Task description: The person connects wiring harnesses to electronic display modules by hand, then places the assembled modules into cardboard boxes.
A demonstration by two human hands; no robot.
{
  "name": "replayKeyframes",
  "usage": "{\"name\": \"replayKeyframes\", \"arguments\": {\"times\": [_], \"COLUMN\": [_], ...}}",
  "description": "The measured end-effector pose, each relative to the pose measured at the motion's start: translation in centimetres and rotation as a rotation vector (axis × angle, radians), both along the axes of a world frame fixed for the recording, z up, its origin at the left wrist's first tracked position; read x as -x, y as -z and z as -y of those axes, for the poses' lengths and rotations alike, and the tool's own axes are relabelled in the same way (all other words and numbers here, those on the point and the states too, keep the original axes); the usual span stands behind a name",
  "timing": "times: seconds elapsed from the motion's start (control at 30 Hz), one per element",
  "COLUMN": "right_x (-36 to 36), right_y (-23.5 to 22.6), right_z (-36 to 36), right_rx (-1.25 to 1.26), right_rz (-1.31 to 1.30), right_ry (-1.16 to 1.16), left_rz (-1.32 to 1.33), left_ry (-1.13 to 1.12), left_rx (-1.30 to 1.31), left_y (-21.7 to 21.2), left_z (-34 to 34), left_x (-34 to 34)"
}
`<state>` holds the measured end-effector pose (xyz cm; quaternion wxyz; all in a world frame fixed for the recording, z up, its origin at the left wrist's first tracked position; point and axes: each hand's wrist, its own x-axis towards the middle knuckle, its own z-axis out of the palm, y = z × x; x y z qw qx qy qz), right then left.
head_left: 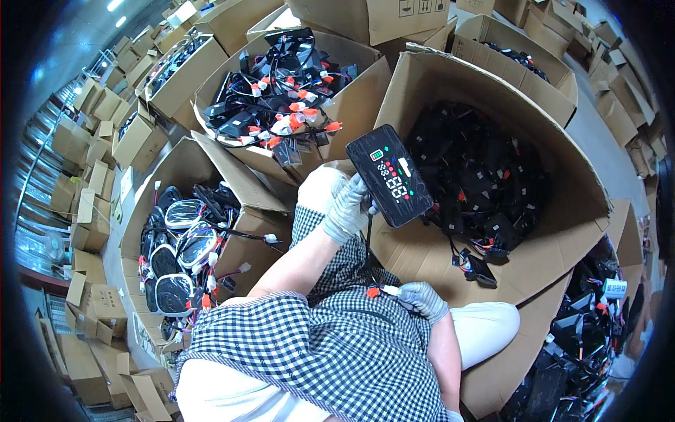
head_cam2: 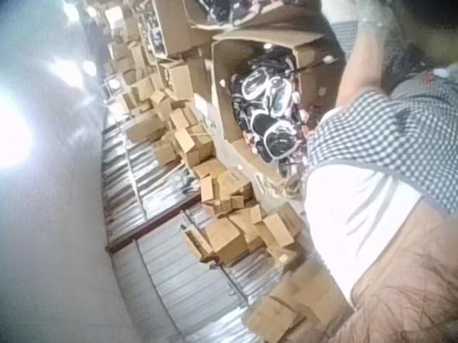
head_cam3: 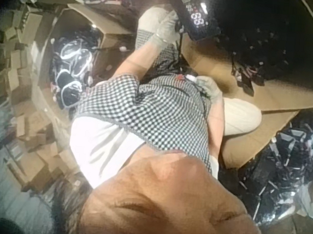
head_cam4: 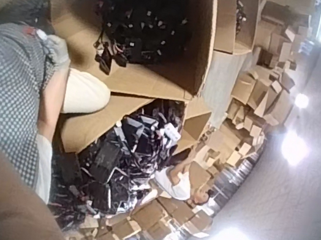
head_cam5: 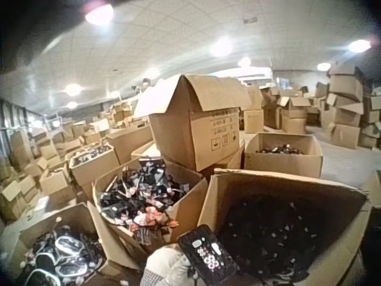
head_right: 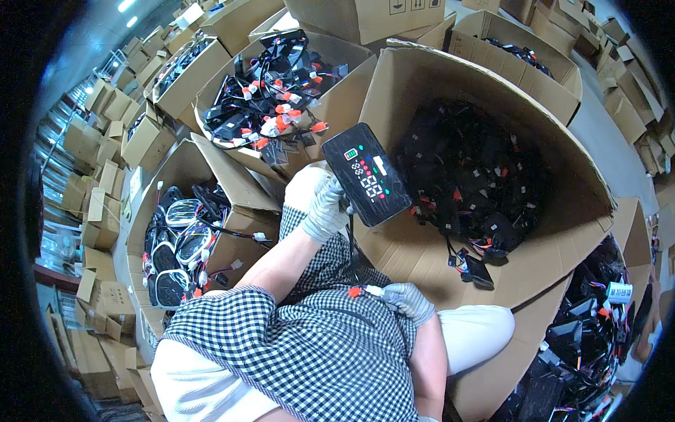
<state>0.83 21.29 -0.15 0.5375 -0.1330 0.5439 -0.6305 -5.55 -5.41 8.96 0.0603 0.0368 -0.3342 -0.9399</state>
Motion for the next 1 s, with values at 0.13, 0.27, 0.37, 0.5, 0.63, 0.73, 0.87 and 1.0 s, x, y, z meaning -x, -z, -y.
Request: {"name": "replayKeyframes", "arguments": {"times": [0.13,0.27,0.37,0.5,0.63,0.73,0.87,1.0], "right_x": [-0.1,0.0,-0.3,-0.2,0.1,0.4,0.5,-0.1], "right_y": [0.2,0.2,-0.7,-1.5,-1.4,-0.8,-0.9,2.0], "right_z": [0.1,-0.1,-0.2,-0.1,0.0,0.0,0.2,-1.1], "right_rx": [0.019,0.009,0.016,0.026,-0.019,-0.057,-0.212,-0.239], "right_rz": [-0.022,-0.078,-0.077,-0.039,-0.009,-0.031,0.052,0.077], "right_ry": [0.055,0.056,0.138,0.216,0.275,0.285,0.257,0.325], "left_rz": [0.014,-0.045,-0.116,-0.277,-0.069,0.490,0.751,0.692], "left_ry": [-0.020,0.002,-0.008,-0.251,-0.678,-0.798,-0.507,-0.325], "left_rx": [-0.002,-0.006,0.031,-0.165,0.555,2.114,2.028,2.005], "left_y": [0.5,-0.3,-2.2,-8.0,-10.3,-8.8,-7.4,-7.2], "left_z": [0.4,0.7,2.4,10.7,20.2,17.7,23.0,28.1], "left_x": [0.4,0.2,2.4,7.4,11.4,10.7,12.7,16.1]}}
